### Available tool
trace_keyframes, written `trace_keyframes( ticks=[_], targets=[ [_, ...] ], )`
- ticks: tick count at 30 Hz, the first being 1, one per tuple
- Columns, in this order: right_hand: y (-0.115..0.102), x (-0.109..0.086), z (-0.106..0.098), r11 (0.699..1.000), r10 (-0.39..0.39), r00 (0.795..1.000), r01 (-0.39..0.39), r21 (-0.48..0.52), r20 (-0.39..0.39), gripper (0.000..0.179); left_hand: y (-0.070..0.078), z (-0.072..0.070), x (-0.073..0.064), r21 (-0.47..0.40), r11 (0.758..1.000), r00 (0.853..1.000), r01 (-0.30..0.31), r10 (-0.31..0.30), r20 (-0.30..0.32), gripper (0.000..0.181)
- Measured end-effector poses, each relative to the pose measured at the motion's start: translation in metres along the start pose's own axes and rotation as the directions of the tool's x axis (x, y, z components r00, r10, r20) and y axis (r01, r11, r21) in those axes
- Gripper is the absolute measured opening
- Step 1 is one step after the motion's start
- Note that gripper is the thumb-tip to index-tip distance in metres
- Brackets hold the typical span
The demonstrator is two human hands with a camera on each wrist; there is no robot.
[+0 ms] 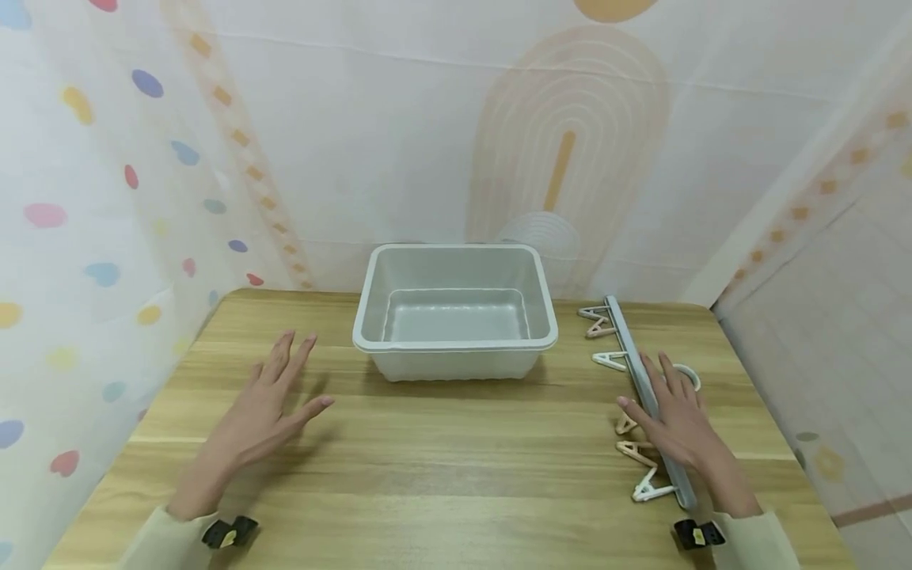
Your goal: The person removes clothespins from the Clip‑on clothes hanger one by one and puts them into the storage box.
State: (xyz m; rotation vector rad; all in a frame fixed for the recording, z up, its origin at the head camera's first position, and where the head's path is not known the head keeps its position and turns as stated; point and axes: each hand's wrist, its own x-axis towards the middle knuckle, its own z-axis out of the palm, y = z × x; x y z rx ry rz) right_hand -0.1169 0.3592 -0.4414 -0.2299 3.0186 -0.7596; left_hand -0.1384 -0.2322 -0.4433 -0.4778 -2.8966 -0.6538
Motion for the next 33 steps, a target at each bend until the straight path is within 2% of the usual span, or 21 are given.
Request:
trace_keyframes(
  ticks=[5, 8, 15, 19, 21, 27, 29, 33],
  targets=[
    [0.004, -0.003, 0.001, 0.998, -0.007, 1.000, 0.007, 0.060, -0.003, 0.083, 0.010, 0.001, 0.005, 0.003, 0.999, 0.998, -0.041, 0.041, -0.040, 0.089],
    [0.006, -0.004, 0.002, 0.995, 0.001, 1.000, -0.001, 0.097, 0.000, 0.084, 0.016, 0.002, 0.009, 0.023, 0.997, 0.993, -0.078, 0.079, -0.085, 0.085],
    [0.011, -0.007, 0.008, 0.990, 0.004, 1.000, -0.001, 0.139, -0.023, 0.082, 0.028, 0.003, 0.020, 0.030, 0.985, 0.962, -0.171, 0.173, -0.213, 0.084],
    [0.011, -0.007, 0.009, 0.989, 0.015, 0.999, -0.009, 0.151, -0.042, 0.080, 0.035, 0.001, 0.026, 0.035, 0.971, 0.930, -0.235, 0.235, -0.282, 0.078],
    [0.011, -0.007, 0.008, 0.989, 0.029, 0.998, -0.020, 0.145, -0.059, 0.078, 0.038, 0.000, 0.029, 0.044, 0.961, 0.908, -0.272, 0.272, -0.318, 0.071],
    [0.010, -0.007, 0.006, 0.989, 0.079, 0.993, -0.067, 0.133, -0.088, 0.070, 0.045, 0.004, 0.039, 0.079, 0.918, 0.817, -0.389, 0.383, -0.431, 0.065],
    [0.009, -0.008, 0.006, 0.987, 0.106, 0.991, -0.095, 0.128, -0.082, 0.067, 0.047, 0.006, 0.041, 0.093, 0.907, 0.793, -0.410, 0.405, -0.456, 0.064],
    [0.010, -0.010, 0.006, 0.981, 0.162, 0.985, -0.154, 0.115, -0.066, 0.063, 0.051, 0.009, 0.045, 0.114, 0.894, 0.767, -0.433, 0.432, -0.474, 0.051]
  ],
)
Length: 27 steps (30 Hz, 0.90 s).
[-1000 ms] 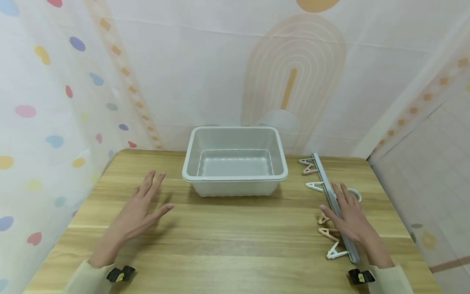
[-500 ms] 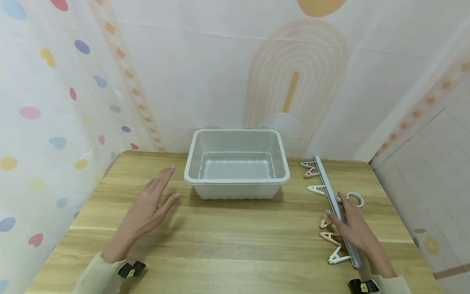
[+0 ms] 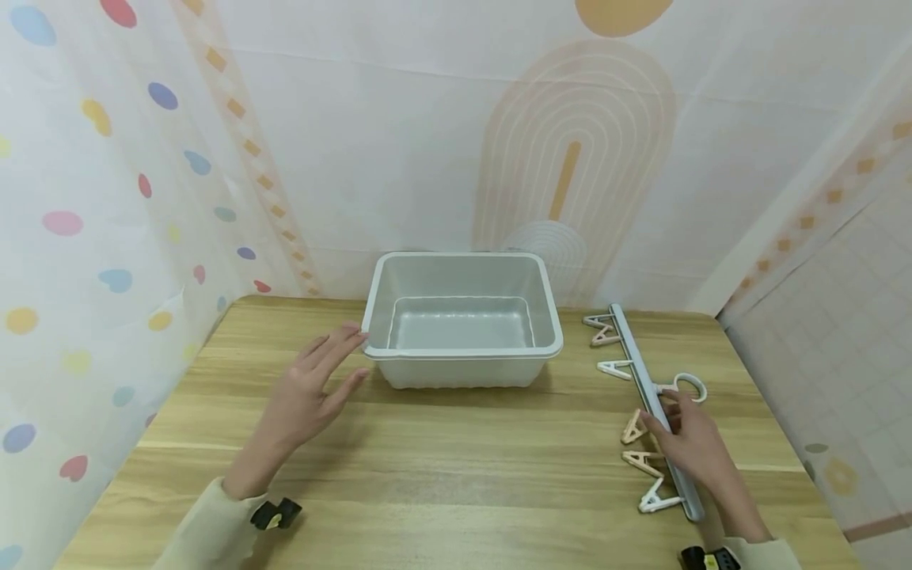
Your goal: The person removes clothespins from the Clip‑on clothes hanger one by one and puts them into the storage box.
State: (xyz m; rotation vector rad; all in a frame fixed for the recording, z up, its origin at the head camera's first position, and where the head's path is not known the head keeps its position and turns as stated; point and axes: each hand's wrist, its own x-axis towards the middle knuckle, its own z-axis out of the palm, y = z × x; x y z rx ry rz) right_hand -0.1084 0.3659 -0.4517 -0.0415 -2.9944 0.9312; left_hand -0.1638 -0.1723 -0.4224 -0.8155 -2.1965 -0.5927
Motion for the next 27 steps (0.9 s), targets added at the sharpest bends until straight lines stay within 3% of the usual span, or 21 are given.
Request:
trace_keyframes(
  ticks=[9, 16, 20, 27],
  targets=[
    [0.004, 0.002, 0.005, 0.998, 0.043, 0.999, -0.044, -0.048, -0.019, 0.049, 0.003, 0.009, 0.009, -0.043, 0.995, 0.995, -0.086, 0.084, -0.046, 0.030],
    [0.003, 0.003, 0.005, 0.994, 0.098, 0.995, -0.100, -0.052, -0.030, 0.045, 0.006, 0.015, 0.011, -0.049, 0.983, 0.978, -0.177, 0.170, -0.117, 0.016],
    [0.001, 0.004, 0.006, 0.990, 0.129, 0.991, -0.132, -0.056, -0.043, 0.044, 0.008, 0.018, 0.015, -0.117, 0.979, 0.980, -0.168, 0.152, -0.131, 0.015],
    [-0.002, 0.005, 0.007, 0.985, 0.154, 0.985, -0.159, -0.060, -0.081, 0.036, 0.008, 0.019, 0.018, -0.225, 0.970, 0.994, -0.087, 0.069, -0.088, 0.020]
  ],
)
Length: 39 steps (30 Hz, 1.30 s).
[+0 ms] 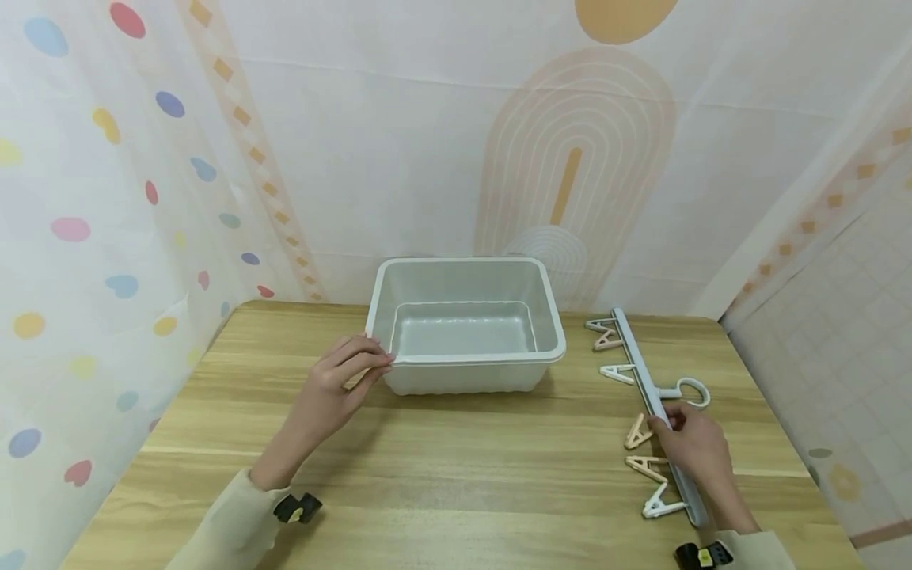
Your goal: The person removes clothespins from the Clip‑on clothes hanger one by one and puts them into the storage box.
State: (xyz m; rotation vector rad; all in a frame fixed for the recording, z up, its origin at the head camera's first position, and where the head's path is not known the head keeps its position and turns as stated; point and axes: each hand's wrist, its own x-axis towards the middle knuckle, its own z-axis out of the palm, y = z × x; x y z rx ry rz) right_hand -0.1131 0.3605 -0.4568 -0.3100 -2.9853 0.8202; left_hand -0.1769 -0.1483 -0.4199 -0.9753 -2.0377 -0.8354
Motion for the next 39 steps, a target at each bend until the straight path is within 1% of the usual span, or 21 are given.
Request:
trace_keyframes(
  ticks=[5, 11, 14, 21, 27, 34, 39],
  targets=[
    [-0.001, -0.001, 0.003, 1.000, 0.001, 0.999, -0.001, 0.005, -0.048, 0.034, 0.001, 0.000, 0.000, -0.020, 0.999, 0.999, 0.044, -0.044, 0.019, 0.018],
    [0.004, -0.004, 0.003, 0.999, -0.002, 0.996, 0.006, 0.043, -0.093, 0.031, 0.002, 0.001, 0.001, -0.041, 0.996, 0.997, 0.074, -0.073, 0.015, 0.017],
    [0.006, -0.006, 0.001, 0.998, 0.000, 0.995, 0.006, 0.059, -0.100, 0.032, 0.002, 0.002, 0.001, -0.047, 0.996, 0.997, 0.072, -0.072, 0.010, 0.018],
    [0.010, -0.013, -0.003, 0.996, -0.013, 0.998, 0.020, 0.092, -0.068, 0.037, 0.004, 0.000, 0.001, -0.066, 0.995, 0.997, 0.081, -0.081, 0.001, 0.017],
    [0.012, -0.016, -0.004, 0.990, -0.032, 0.995, 0.045, 0.132, -0.099, 0.037, 0.004, 0.000, -0.001, -0.083, 0.993, 0.996, 0.081, -0.083, -0.014, 0.019],
    [0.010, -0.015, -0.009, 0.987, -0.017, 0.995, 0.033, 0.156, -0.103, 0.047, 0.004, 0.000, -0.001, -0.099, 0.992, 0.996, 0.084, -0.086, -0.022, 0.020],
    [0.008, -0.014, -0.016, 0.989, -0.039, 0.992, 0.055, 0.140, -0.117, 0.047, 0.004, 0.000, 0.000, -0.111, 0.991, 0.996, 0.078, -0.082, -0.030, 0.020]
  ],
)
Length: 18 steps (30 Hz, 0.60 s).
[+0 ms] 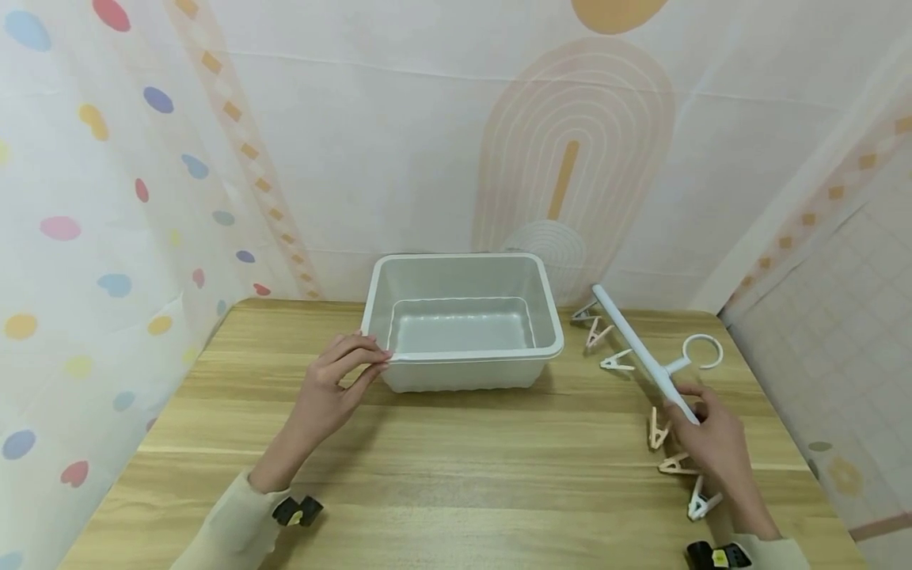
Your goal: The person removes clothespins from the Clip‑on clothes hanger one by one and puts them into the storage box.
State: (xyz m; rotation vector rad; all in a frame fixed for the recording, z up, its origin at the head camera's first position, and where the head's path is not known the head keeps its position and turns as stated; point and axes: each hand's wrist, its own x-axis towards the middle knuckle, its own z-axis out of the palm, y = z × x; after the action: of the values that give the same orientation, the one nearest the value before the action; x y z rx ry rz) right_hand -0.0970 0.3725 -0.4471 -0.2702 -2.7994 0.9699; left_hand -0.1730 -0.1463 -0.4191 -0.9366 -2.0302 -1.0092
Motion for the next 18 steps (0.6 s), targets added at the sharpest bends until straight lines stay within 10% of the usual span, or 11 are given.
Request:
trace_keyframes(
  ticks=[18],
  targets=[
    [-0.003, 0.006, -0.019, 0.998, -0.068, 0.997, 0.067, -0.023, -0.044, 0.045, -0.003, 0.002, -0.001, 0.001, 1.000, 1.000, 0.028, -0.028, -0.014, 0.020]
  ],
)
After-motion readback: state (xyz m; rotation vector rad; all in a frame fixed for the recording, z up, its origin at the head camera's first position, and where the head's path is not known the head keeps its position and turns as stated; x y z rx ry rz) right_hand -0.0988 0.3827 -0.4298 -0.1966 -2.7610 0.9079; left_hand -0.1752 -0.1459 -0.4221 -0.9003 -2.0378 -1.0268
